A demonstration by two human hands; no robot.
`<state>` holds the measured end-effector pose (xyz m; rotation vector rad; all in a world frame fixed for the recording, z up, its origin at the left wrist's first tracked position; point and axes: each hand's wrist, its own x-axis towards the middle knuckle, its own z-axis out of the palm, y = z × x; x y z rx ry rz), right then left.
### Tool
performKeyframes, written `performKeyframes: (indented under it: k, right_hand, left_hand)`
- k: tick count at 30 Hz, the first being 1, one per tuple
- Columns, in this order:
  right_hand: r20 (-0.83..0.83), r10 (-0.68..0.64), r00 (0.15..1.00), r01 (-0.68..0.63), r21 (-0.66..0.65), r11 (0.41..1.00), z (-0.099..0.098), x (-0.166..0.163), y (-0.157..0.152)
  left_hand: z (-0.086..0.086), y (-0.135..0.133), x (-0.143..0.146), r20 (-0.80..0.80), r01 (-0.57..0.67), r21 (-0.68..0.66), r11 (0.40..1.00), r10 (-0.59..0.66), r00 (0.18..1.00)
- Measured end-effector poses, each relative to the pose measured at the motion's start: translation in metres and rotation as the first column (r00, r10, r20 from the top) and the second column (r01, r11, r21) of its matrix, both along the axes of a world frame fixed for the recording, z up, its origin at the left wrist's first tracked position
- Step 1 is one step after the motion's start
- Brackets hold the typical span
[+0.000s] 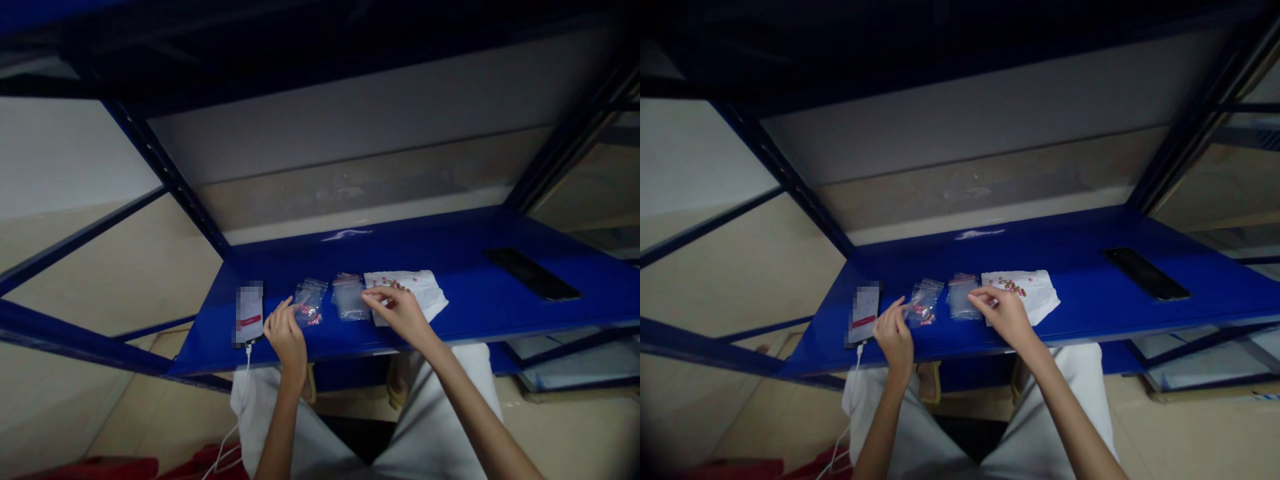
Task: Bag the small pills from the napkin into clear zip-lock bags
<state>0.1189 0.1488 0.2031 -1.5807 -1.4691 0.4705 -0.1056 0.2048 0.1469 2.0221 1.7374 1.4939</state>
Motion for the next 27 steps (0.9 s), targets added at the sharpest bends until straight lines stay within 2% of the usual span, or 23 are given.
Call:
performKeyframes:
  k: [3,7,10,13,15,19,23,25,27]
  right_hand:
    - [-0.11,0.101,0.989,-0.102,-0.007,0.995,0.012,-0.012,-0.014]
    - [-0.291,0.2,0.935,-0.223,-0.047,0.974,0.014,-0.038,-0.026]
    - [-0.452,0.287,0.845,-0.382,-0.134,0.914,0.004,-0.052,-0.032]
    - [-0.611,0.268,0.745,-0.45,-0.164,0.878,-0.005,-0.057,-0.038]
    - [-0.673,0.237,0.701,-0.47,-0.186,0.863,-0.007,-0.058,-0.042]
    - [-0.715,0.187,0.674,-0.494,-0.248,0.833,-0.003,-0.061,-0.05]
    - [-0.767,0.128,0.629,-0.516,-0.288,0.807,0.002,-0.06,-0.053]
    - [-0.764,0.117,0.634,-0.513,-0.303,0.803,0.004,-0.058,-0.055]
    - [-0.738,0.133,0.661,-0.502,-0.304,0.81,0.006,-0.056,-0.057]
  left_hand:
    - [0.024,-0.023,-0.002,0.18,-0.034,-0.023,0.999,0.038,0.983]
    - [0.041,-0.057,0.002,0.302,0.122,-0.181,0.976,-0.063,0.951]
    - [0.042,-0.076,0.006,0.341,0.219,-0.273,0.937,-0.118,0.933]
    - [0.039,-0.087,0.005,0.414,0.26,-0.369,0.892,-0.092,0.906]
    - [0.039,-0.091,0.003,0.42,0.249,-0.396,0.884,-0.067,0.905]
    - [0.042,-0.096,0.001,0.346,0.209,-0.388,0.898,-0.069,0.936]
    - [0.041,-0.093,0.003,0.407,0.277,-0.413,0.867,-0.096,0.908]
    - [0.039,-0.091,0.004,0.439,0.324,-0.444,0.835,-0.113,0.891]
    - [0.038,-0.088,0.005,0.426,0.317,-0.427,0.847,-0.12,0.897]
